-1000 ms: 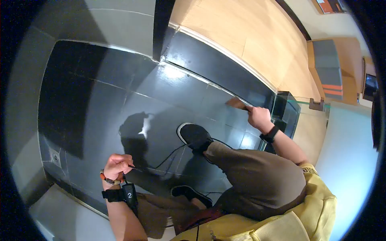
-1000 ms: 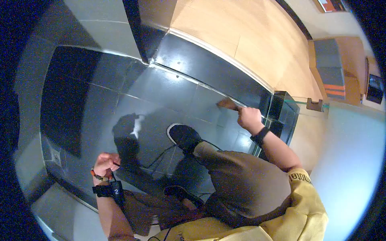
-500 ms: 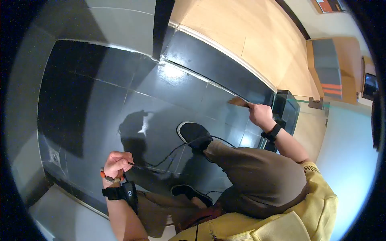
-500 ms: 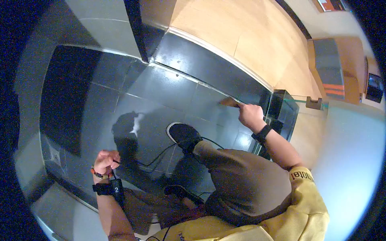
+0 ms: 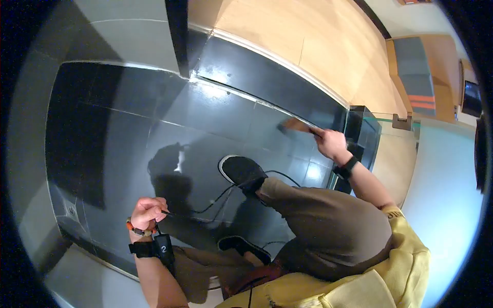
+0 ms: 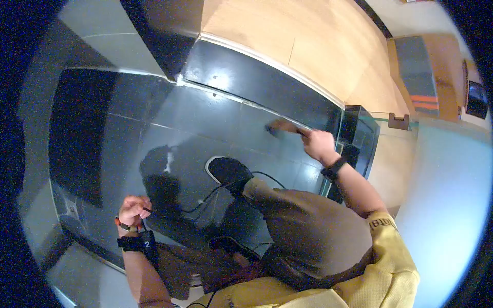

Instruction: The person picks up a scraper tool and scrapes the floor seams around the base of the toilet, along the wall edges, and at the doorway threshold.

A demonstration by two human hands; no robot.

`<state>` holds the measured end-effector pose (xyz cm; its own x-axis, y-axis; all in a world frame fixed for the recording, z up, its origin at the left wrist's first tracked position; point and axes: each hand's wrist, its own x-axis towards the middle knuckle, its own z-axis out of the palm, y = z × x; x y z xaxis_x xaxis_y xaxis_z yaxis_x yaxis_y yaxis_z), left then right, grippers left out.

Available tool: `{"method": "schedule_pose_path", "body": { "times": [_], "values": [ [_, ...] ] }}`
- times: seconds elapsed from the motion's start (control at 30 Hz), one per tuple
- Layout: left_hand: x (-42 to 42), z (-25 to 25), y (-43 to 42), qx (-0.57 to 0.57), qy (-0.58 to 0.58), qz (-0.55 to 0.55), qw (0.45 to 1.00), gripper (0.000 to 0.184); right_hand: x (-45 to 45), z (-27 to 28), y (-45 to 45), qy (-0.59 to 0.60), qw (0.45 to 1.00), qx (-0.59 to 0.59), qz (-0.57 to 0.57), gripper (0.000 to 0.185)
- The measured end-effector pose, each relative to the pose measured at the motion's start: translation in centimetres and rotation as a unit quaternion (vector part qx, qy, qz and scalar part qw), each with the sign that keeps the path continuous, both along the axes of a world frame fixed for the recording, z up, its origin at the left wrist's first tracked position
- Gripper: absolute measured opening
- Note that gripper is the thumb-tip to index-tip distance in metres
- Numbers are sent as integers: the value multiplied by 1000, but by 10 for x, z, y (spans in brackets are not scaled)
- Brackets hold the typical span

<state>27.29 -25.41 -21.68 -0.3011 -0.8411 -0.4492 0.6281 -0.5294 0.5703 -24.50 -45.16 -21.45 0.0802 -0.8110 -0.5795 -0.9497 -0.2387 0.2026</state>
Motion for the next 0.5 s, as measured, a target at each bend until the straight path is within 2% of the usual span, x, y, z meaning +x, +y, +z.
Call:
{"method": "schedule_pose_path", "body": {
  "times": [0.07,0.2,0.33,0.4,0.5],
  "values": [
    [-1,1,-2,19,-17,-19,999,28,9,-6,-3,-56,998,-15,31,32],
    [2,1,-3,-5,-12,-14,1000,29,-18,2,12,-17,1000,4,-25,32],
    [2,-1,0,8,-30,-10,999,30,-14,1,1,23,1000,16,2,33],
    [0,1,-1,9,-25,-13,1000,30,1,-1,-6,-41,996,-13,83,27],
    [1,2,-4,-8,-55,-42,998,30,1,16,-15,-25,997,8,66,32]
  ]
}}
